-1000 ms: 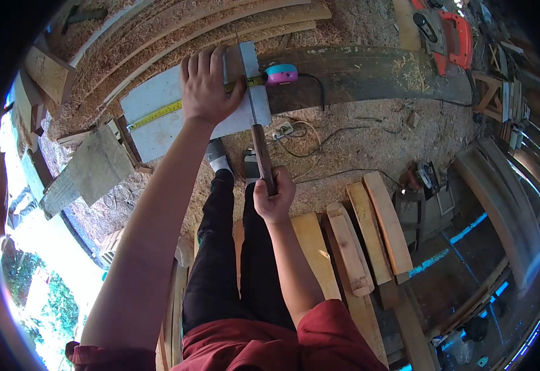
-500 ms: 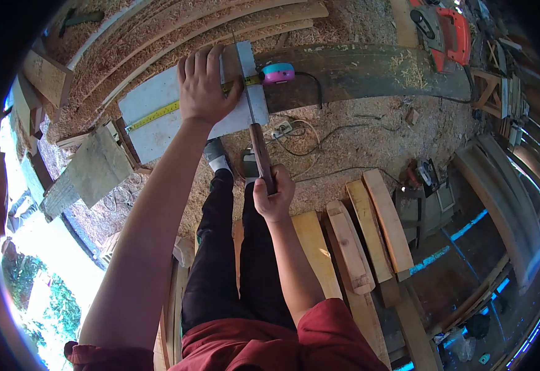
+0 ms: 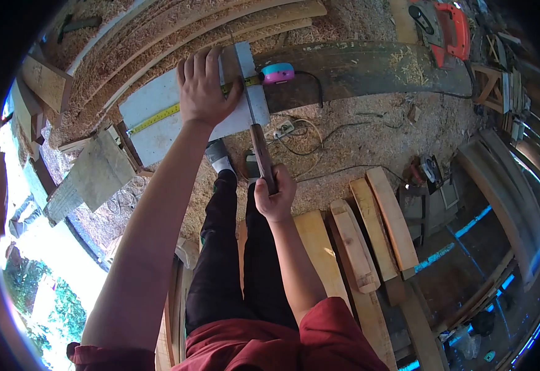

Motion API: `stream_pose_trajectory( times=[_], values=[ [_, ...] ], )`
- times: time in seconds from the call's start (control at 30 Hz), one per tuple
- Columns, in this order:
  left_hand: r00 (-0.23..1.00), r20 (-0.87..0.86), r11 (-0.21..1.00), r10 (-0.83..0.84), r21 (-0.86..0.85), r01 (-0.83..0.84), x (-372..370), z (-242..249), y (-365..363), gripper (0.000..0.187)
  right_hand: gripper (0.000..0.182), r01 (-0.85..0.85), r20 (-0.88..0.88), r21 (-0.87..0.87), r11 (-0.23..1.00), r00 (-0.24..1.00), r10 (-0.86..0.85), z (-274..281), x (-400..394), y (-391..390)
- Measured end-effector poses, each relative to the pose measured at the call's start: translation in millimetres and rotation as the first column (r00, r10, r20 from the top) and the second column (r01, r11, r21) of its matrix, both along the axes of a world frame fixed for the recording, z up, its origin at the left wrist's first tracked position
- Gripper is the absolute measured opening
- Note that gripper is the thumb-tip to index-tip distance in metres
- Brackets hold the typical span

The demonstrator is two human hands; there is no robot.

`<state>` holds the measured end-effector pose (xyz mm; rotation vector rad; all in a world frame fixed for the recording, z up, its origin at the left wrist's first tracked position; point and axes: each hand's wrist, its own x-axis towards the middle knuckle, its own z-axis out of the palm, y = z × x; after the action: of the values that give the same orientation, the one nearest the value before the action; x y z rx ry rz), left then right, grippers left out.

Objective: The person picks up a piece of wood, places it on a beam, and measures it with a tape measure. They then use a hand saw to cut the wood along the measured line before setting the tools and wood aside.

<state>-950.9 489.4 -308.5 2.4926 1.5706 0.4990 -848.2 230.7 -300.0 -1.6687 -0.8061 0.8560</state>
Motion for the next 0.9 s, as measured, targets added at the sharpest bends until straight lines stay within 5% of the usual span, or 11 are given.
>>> stream_pose_trajectory(
  times=[0.9],
  values=[
    [0.999, 0.018, 0.999, -0.043, 0.033, 0.042, -0.7, 0.6, 1.9, 0.075, 0.057, 0.012, 0.037, -0.027, 1.0, 0.999, -0.011, 10.9, 1.2, 7.1]
  ],
)
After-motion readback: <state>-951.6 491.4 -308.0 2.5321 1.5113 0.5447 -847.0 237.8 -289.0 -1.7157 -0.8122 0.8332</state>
